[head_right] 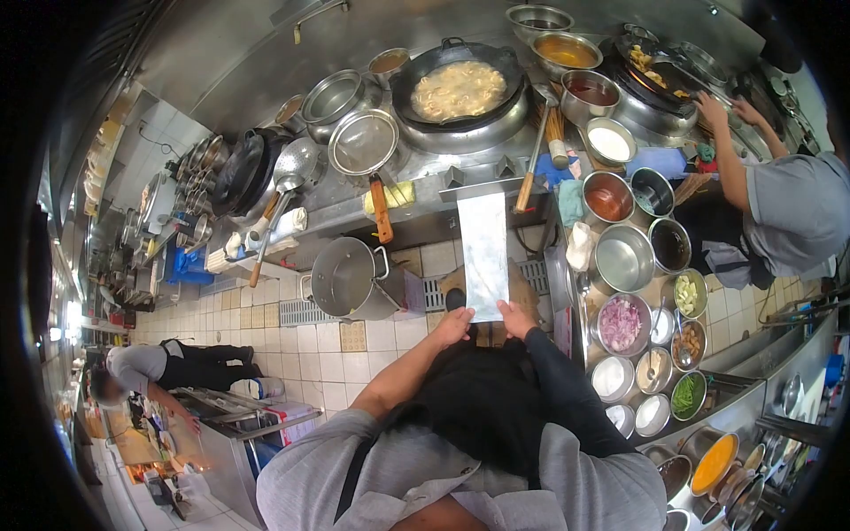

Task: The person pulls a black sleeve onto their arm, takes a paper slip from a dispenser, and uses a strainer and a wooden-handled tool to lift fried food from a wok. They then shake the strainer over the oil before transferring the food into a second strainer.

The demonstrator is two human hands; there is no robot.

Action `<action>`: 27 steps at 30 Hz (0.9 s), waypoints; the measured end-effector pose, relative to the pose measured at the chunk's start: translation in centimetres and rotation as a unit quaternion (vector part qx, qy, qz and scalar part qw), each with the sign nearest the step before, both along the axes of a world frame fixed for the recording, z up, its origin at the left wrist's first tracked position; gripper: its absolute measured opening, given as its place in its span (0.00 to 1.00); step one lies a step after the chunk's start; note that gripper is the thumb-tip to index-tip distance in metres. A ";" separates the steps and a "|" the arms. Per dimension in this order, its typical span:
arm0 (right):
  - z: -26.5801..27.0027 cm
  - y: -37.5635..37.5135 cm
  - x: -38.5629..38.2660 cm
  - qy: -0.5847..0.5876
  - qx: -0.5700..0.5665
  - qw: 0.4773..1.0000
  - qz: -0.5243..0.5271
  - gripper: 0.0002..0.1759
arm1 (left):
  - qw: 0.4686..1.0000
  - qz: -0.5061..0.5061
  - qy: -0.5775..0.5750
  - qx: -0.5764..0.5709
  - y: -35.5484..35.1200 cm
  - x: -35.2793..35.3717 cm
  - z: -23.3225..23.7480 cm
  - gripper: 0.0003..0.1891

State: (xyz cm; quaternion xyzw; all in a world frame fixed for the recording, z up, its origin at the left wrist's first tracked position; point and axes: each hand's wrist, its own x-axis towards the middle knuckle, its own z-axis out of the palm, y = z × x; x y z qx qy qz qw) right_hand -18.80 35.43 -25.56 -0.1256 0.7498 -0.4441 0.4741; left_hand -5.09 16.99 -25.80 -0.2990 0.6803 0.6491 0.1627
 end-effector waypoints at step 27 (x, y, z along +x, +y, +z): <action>0.4 0.2 -0.2 -0.004 0.005 1.000 -0.002 0.33 | 1.000 0.009 0.000 -0.005 0.2 -0.3 -0.4 0.24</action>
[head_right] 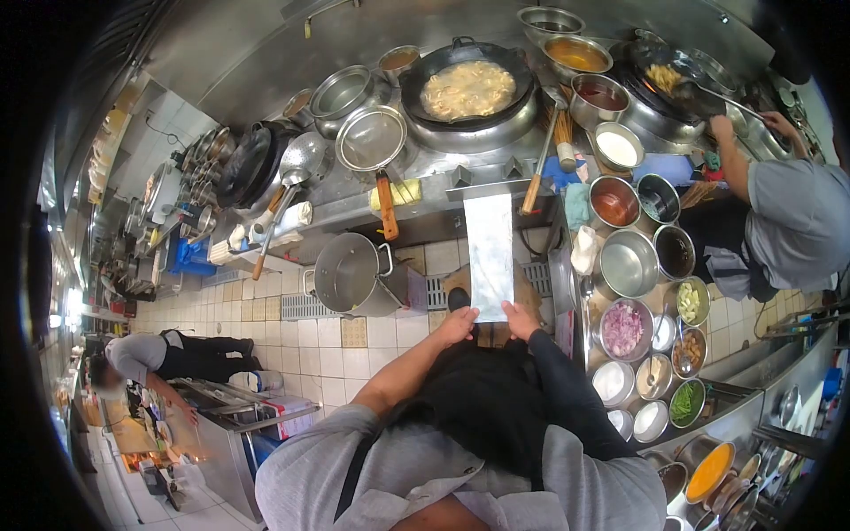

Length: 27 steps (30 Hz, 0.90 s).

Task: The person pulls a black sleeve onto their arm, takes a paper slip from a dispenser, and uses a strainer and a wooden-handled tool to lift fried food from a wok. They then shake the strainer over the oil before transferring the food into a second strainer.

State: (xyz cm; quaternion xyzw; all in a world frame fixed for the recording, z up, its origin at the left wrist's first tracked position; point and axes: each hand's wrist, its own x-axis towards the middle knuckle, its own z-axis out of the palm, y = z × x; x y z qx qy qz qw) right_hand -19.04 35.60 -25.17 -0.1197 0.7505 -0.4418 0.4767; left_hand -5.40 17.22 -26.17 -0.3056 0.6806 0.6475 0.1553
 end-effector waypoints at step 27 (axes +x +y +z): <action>-0.6 0.2 -0.1 0.004 0.009 1.000 0.003 0.34 | 1.000 -0.010 -0.011 -0.001 0.1 0.0 0.2 0.22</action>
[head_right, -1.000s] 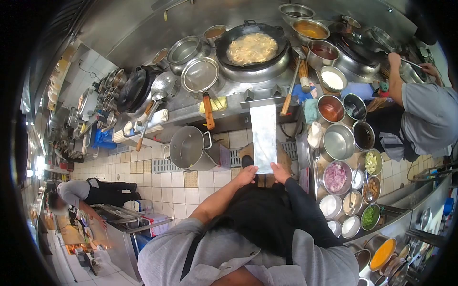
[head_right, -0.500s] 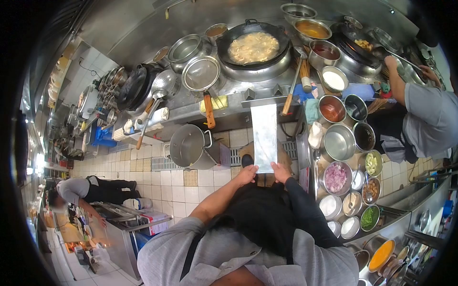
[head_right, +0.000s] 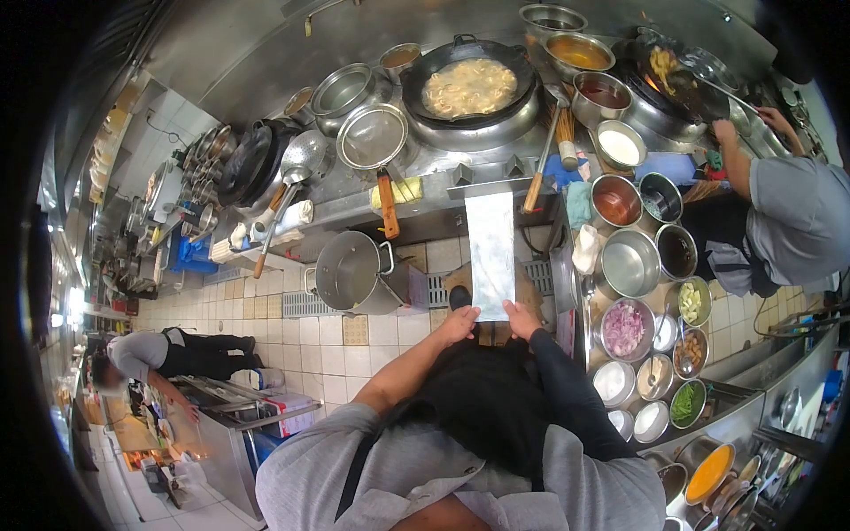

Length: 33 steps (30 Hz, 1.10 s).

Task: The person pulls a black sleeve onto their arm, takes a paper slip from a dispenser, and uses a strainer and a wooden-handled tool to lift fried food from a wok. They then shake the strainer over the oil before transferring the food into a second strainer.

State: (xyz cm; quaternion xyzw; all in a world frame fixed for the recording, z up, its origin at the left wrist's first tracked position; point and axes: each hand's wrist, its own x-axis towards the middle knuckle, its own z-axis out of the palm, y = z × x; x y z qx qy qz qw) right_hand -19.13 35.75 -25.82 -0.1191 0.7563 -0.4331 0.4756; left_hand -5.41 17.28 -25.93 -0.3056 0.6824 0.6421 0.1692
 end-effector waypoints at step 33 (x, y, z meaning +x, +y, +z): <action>0.2 0.3 -0.1 0.009 -0.011 1.000 -0.014 0.33 | 1.000 0.015 0.006 -0.018 0.5 -0.4 -1.3 0.23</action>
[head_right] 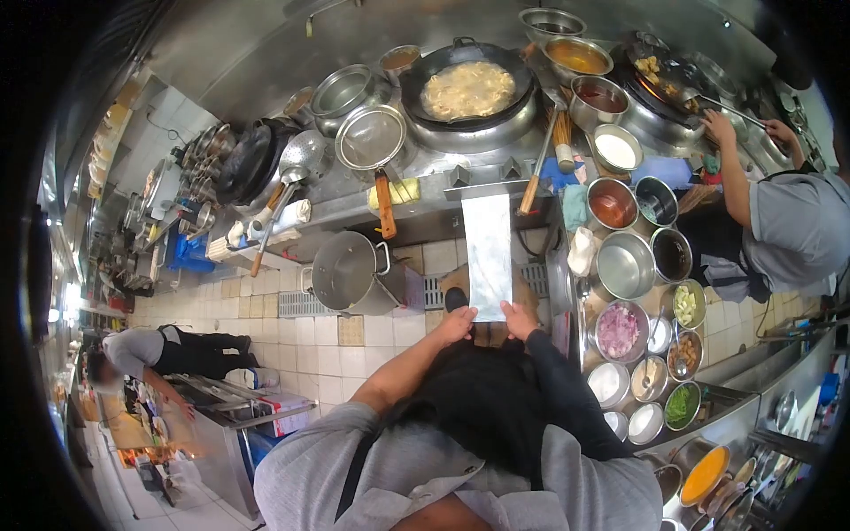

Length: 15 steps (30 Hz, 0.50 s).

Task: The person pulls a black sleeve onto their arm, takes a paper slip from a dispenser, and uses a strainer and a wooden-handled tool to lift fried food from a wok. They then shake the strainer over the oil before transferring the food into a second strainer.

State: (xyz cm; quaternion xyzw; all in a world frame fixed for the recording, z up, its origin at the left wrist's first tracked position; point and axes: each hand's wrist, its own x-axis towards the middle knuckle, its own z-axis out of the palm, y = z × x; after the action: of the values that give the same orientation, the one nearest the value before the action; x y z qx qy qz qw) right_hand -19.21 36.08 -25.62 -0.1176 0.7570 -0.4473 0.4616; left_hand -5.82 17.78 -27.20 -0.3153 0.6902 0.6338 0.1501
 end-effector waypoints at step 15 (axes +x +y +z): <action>-0.9 0.1 -0.2 0.017 -0.004 1.000 0.004 0.32 | 1.000 -0.010 0.009 -0.020 -0.1 0.0 -0.7 0.24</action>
State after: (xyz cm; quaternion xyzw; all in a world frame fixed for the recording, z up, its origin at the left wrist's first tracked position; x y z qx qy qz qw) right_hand -19.43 36.18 -26.47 -0.1305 0.7621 -0.4466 0.4503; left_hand -5.80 17.71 -27.88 -0.3057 0.7072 0.6211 0.1440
